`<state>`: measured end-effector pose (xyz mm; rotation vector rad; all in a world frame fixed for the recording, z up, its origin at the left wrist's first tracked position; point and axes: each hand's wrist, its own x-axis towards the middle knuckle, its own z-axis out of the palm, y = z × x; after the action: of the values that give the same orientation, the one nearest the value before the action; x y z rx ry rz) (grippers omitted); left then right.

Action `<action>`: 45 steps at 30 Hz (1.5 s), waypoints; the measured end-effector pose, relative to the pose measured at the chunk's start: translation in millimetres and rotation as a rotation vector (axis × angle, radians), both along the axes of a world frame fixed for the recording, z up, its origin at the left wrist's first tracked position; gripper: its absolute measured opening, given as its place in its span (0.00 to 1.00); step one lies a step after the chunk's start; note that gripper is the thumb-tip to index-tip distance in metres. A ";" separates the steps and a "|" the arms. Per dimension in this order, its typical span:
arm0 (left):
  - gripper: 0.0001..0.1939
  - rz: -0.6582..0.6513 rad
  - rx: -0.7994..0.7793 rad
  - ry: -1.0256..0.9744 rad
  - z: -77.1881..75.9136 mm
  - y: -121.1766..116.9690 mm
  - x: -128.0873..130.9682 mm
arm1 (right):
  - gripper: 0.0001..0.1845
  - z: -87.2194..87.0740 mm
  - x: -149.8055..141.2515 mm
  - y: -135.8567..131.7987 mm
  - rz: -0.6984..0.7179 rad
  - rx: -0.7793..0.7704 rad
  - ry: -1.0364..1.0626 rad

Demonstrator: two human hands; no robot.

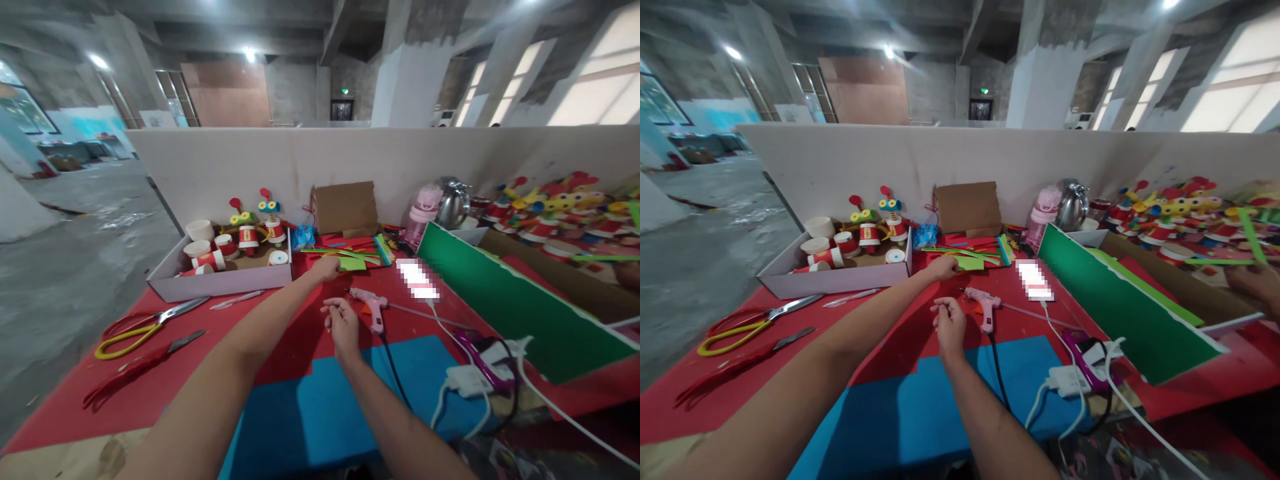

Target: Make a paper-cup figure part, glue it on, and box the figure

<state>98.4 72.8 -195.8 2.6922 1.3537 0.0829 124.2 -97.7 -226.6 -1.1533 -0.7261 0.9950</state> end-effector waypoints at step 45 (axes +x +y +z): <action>0.24 0.256 0.490 -0.303 59.0 28.4 -9.0 | 0.07 -0.5 0.1 -0.4 0.025 0.001 0.004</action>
<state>89.4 101.2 -136.8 2.6778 1.7433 0.9176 124.3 -98.1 -227.1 -1.1432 -0.7398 1.0175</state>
